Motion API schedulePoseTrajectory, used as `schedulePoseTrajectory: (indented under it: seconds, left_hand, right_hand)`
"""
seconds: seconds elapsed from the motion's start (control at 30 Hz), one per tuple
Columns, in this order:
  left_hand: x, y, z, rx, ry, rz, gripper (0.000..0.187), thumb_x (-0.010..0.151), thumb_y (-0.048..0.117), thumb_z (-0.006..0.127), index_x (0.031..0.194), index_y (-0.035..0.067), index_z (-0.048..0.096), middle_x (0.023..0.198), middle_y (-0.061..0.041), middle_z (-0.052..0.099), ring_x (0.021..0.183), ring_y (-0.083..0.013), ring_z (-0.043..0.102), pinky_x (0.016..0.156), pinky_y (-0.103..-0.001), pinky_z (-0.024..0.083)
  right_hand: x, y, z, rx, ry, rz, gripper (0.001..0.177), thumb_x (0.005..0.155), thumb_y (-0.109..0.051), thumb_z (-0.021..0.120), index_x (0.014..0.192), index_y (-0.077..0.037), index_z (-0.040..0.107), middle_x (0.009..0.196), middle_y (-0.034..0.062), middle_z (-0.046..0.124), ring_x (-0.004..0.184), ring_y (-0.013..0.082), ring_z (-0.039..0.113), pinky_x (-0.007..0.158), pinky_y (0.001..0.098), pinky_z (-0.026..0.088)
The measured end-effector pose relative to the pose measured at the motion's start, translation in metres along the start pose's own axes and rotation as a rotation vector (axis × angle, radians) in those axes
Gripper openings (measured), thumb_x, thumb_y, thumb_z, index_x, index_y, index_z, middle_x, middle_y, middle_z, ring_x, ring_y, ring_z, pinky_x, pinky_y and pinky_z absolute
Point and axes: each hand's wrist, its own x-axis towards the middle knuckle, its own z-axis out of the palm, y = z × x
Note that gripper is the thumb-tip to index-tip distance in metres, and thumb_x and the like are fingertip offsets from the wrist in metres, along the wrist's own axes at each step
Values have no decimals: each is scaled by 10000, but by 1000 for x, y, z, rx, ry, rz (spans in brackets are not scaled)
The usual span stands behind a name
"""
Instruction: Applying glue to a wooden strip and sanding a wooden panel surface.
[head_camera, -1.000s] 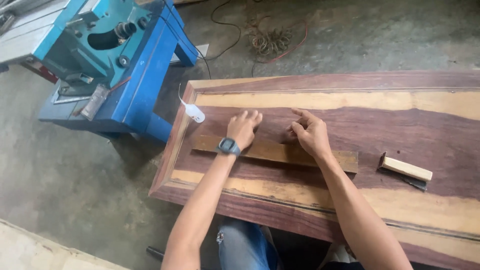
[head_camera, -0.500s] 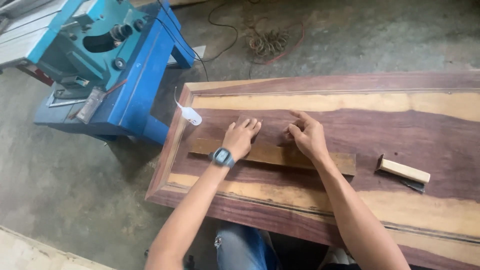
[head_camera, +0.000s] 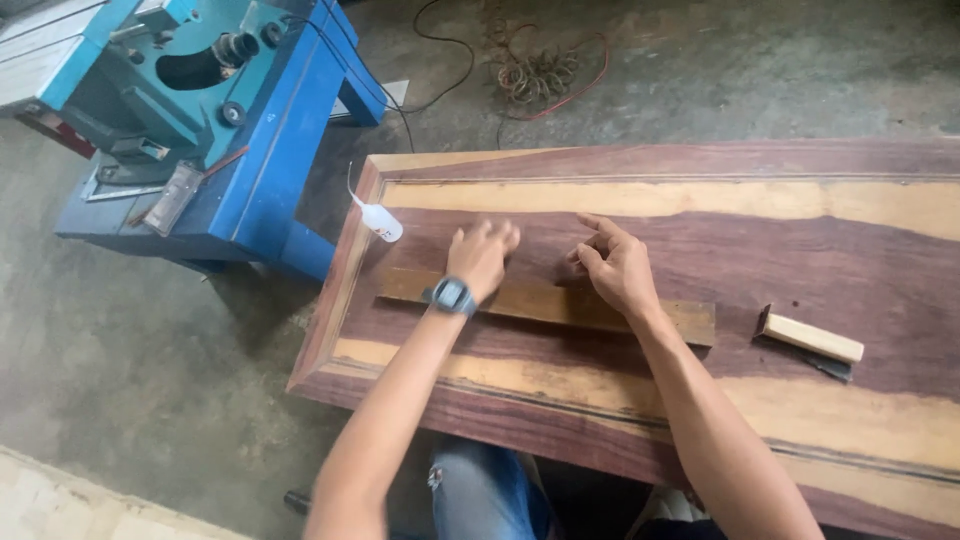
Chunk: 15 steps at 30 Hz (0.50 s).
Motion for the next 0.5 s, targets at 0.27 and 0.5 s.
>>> schedulePoseTrajectory:
  seconds: [0.27, 0.5]
  left_hand:
    - [-22, 7, -20, -14, 1, 12, 668, 921, 81, 536, 1557, 250, 419, 1640, 30, 364, 1506, -269, 341, 1125, -633, 391]
    - [5, -3, -6, 30, 15, -8, 670, 909, 94, 495, 1554, 265, 442, 1620, 60, 410, 1482, -276, 378, 1112, -654, 375]
  right_hand:
    - [-28, -3, 28, -625, -267, -638, 417, 808, -467, 705, 1093, -163, 724, 934, 94, 665, 920, 335, 668, 814, 457, 559]
    - [-66, -2, 31, -898, -372, -679, 644, 721, -657, 751, 1130, -184, 597, 984, 38, 519, 995, 284, 560, 830, 416, 504]
